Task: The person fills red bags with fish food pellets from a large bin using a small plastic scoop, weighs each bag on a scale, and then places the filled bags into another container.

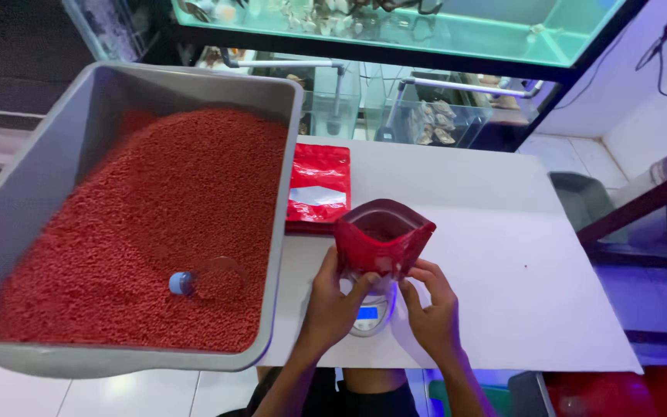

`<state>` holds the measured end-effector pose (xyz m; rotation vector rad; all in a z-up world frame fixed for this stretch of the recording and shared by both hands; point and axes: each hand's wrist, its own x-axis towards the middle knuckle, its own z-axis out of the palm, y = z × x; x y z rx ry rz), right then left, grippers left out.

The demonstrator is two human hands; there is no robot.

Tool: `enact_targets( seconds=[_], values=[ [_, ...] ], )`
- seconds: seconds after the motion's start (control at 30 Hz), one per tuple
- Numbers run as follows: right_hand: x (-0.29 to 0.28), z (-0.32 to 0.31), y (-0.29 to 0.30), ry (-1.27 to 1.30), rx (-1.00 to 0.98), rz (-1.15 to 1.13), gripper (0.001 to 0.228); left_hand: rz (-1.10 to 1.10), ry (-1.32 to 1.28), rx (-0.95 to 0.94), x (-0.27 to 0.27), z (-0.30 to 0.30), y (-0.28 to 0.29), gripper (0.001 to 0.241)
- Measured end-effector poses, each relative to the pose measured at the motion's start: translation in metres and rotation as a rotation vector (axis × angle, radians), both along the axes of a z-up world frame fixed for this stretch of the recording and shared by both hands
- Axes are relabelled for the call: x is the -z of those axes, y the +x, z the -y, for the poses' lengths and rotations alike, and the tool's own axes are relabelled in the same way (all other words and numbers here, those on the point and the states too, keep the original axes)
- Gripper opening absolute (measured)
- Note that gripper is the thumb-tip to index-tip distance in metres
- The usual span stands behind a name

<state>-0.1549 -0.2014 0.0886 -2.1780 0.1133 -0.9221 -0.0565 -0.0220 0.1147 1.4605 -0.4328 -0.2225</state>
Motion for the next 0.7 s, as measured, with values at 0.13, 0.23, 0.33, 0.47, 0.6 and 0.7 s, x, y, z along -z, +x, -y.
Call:
enact_targets(
  seconds=[0.13, 0.23, 0.33, 0.47, 0.6, 0.7],
  values=[
    [-0.001, -0.023, -0.010, 0.311, -0.208, -0.004, 0.054, -0.169, -0.300, -0.019, -0.021, -0.003, -0.015, 0.064],
    [0.016, -0.034, -0.009, 0.516, -0.185, -0.070, 0.107, -0.196, -0.599, -0.043, -0.025, -0.002, -0.024, 0.067],
    [0.001, -0.046, -0.006, 0.508, -0.170, 0.053, 0.116, -0.206, -0.647, -0.102, -0.035, -0.006, -0.033, 0.062],
    [-0.034, -0.054, -0.006, 0.416, -0.276, 0.206, 0.106, -0.209, -0.757, -0.095, -0.044, -0.012, -0.042, 0.083],
    [-0.066, -0.064, -0.005, 0.375, -0.306, 0.236, 0.102, -0.177, -0.875, -0.070, -0.051, -0.017, -0.048, 0.088],
    [-0.074, -0.062, 0.001, 0.352, -0.320, 0.228, 0.098, -0.173, -0.915, -0.051, -0.053, -0.022, -0.054, 0.096]
  ],
)
